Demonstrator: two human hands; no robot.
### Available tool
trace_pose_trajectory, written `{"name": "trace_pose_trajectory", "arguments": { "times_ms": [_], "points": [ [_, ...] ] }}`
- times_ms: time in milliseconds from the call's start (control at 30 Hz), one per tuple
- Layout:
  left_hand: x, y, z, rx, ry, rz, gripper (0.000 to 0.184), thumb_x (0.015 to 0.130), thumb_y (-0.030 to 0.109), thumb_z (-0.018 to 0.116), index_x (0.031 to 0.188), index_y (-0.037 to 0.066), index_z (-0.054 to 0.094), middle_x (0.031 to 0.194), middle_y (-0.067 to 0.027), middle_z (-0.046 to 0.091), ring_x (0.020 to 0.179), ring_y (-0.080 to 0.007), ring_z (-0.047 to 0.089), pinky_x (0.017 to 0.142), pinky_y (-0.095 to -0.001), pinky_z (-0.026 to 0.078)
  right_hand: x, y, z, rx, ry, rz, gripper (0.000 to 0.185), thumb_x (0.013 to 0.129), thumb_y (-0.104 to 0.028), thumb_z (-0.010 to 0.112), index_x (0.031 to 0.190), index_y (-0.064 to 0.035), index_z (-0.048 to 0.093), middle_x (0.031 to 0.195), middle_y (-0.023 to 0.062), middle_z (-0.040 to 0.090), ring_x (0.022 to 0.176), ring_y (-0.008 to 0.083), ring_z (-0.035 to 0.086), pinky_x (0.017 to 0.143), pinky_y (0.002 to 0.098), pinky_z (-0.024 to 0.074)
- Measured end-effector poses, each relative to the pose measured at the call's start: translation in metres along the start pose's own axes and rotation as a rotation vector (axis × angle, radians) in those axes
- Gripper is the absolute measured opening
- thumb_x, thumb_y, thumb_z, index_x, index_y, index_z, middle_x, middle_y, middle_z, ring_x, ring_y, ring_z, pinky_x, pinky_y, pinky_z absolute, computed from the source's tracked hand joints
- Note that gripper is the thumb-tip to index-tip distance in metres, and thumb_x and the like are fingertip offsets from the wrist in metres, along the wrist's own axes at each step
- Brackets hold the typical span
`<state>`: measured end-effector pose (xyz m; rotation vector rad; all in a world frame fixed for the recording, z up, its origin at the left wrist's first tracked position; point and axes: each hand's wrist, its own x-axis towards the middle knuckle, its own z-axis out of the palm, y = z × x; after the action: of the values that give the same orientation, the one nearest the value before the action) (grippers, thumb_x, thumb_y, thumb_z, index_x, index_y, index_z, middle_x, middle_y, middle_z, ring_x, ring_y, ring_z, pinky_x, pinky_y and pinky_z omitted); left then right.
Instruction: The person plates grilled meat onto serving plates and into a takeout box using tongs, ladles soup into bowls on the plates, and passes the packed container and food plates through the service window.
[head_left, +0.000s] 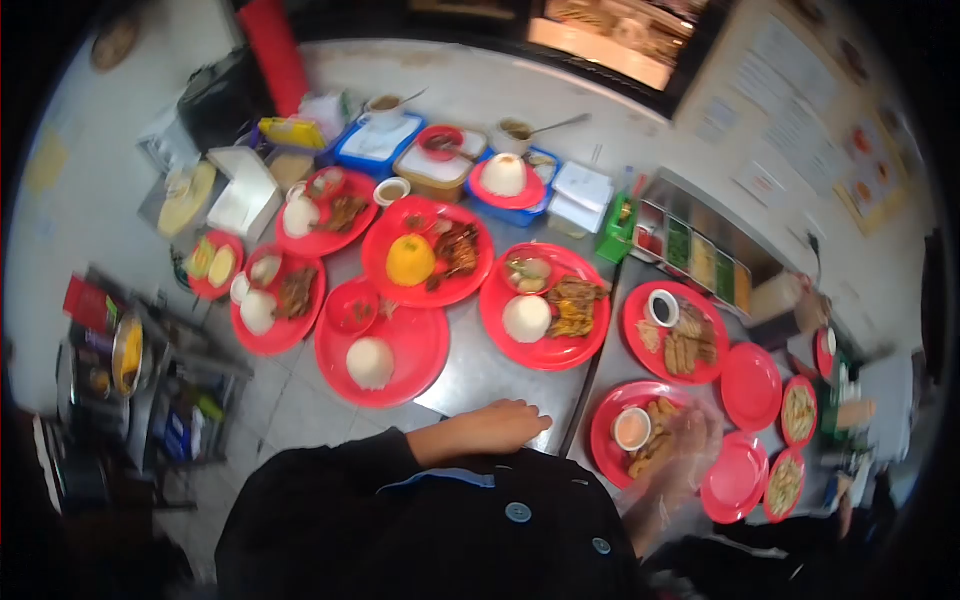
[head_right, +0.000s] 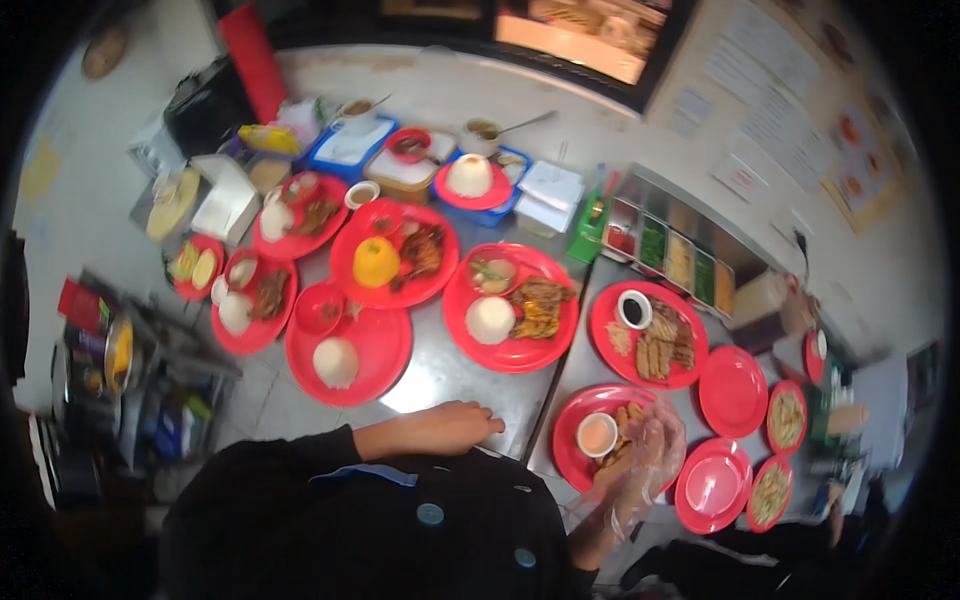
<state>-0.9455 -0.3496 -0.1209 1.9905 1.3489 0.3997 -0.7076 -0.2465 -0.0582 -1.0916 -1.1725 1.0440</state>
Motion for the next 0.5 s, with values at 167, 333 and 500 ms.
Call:
{"name": "trace_pose_trajectory", "arguments": {
  "times_ms": [167, 333, 500],
  "points": [
    [-0.010, -0.003, 0.020, -0.072, -0.165, -0.096, 0.021, 0.076, 0.013, 0.057, 0.089, -0.004, 0.059, 0.085, -0.0235, 0.062, 0.081, -0.0391, 0.062, 0.069, -0.0488, 0.049, -0.016, 0.003, 0.013, -0.271, -0.147, -0.257, 0.024, 0.085, -0.018, 0.059, 0.100, 0.0021, 0.057, 0.092, 0.0146, 0.060, 0.074, 0.0161, 0.057, 0.067, 0.0285, 0.0476],
    [-0.054, -0.008, 0.048, -0.249, -0.235, -0.217, 0.036, 0.079, 0.030, 0.060, 0.083, -0.006, 0.064, 0.083, -0.0246, 0.063, 0.082, -0.0394, 0.062, 0.072, -0.0460, 0.049, -0.056, 0.019, 0.034, -0.120, -0.511, -0.069, 0.017, 0.085, -0.008, 0.056, 0.101, -0.0010, 0.059, 0.071, 0.0128, 0.059, 0.060, 0.0168, 0.056, 0.055, 0.0304, 0.0453],
    [-0.119, -0.007, 0.093, -0.364, -0.039, -0.711, 0.036, 0.079, 0.034, 0.060, 0.092, 0.000, 0.063, 0.090, -0.0202, 0.064, 0.086, -0.0374, 0.061, 0.073, -0.0448, 0.049, -0.106, 0.067, 0.080, -0.329, -1.573, 0.344, 0.029, 0.086, -0.005, 0.055, 0.114, -0.0008, 0.056, 0.094, 0.0125, 0.064, 0.081, 0.0162, 0.061, 0.073, 0.0254, 0.0478]
  ]
}}
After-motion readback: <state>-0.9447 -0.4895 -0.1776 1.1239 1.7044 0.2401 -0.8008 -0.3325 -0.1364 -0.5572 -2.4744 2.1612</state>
